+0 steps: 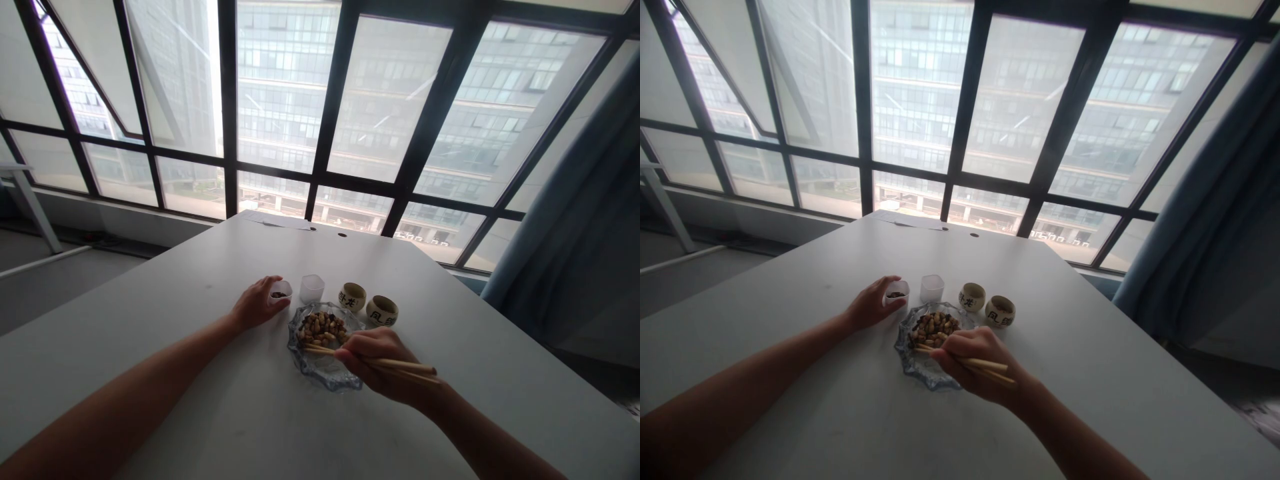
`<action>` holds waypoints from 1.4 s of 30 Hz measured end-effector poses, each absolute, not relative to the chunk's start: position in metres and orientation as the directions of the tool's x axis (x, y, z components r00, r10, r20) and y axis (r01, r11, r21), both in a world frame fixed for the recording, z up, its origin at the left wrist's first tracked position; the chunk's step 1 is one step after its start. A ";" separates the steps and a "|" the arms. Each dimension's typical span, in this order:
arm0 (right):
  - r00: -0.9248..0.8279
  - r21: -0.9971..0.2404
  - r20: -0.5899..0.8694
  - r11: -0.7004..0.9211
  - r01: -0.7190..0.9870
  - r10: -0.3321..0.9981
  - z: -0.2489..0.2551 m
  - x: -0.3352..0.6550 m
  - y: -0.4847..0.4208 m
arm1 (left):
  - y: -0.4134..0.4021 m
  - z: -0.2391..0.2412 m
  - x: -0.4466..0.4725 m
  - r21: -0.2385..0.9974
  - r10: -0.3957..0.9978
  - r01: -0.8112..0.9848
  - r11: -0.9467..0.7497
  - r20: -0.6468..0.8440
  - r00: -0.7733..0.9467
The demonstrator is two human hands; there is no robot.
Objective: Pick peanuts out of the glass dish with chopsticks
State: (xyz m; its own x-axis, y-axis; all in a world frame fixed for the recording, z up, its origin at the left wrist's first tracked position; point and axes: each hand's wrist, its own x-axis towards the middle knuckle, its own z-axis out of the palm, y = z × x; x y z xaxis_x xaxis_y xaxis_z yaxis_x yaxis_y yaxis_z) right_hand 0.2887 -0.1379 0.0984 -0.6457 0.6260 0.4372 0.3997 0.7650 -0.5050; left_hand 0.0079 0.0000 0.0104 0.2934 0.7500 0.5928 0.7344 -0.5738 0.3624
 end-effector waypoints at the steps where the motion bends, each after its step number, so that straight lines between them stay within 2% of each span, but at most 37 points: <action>1: -0.658 -0.497 0.427 0.769 0.402 0.621 0.098 0.288 -0.139 | 0.000 0.011 0.008 0.359 0.753 0.739 -0.570 0.589 0.294; 3: -0.644 -0.519 0.428 0.756 0.399 0.634 0.098 0.288 -0.139 | -0.001 0.011 0.008 0.354 0.755 0.744 -0.566 0.585 0.296; 6: -0.538 -0.672 0.425 0.652 0.351 0.728 0.098 0.293 -0.132 | 0.000 0.011 0.008 0.351 0.753 0.744 -0.569 0.585 0.300; 9: -0.298 -0.864 0.356 0.434 0.257 0.886 0.094 0.305 -0.113 | 0.000 0.011 0.008 0.348 0.752 0.744 -0.570 0.586 0.302; 11: -0.106 -0.934 0.311 0.324 0.152 0.945 0.089 0.316 -0.098 | 0.000 0.011 0.008 0.349 0.751 0.744 -0.570 0.589 0.300; 17: 0.170 -0.971 0.128 0.158 -0.177 0.977 0.073 0.349 -0.061 | -0.002 0.013 0.009 0.381 0.777 0.745 -0.548 0.561 0.284; 22: 0.211 -0.953 0.066 0.124 -0.276 0.975 0.072 0.359 -0.056 | 0.000 0.011 0.008 0.373 0.782 0.755 -0.539 0.555 0.284; 34: 0.199 -0.965 0.120 0.161 -0.205 0.973 0.077 0.362 -0.057 | 0.003 0.008 0.007 0.357 0.760 0.748 -0.559 0.580 0.291; 38: 0.210 -0.952 0.296 0.305 -0.013 0.932 0.089 0.357 -0.068 | 0.001 0.009 0.007 0.333 0.738 0.747 -0.576 0.604 0.300; 42: 0.089 -0.839 0.522 0.491 0.234 0.848 0.102 0.346 -0.089 | 0.000 0.009 0.007 0.282 0.657 0.713 -0.642 0.682 0.321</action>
State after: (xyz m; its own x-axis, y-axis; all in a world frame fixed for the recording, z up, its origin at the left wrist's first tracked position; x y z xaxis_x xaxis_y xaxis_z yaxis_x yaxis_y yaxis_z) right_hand 0.3457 -0.0887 0.1025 0.0893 0.8485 0.5216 0.2342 0.4911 -0.8390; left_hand 0.0069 -0.0001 0.0089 0.3210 0.6569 0.6822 0.7130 -0.6417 0.2825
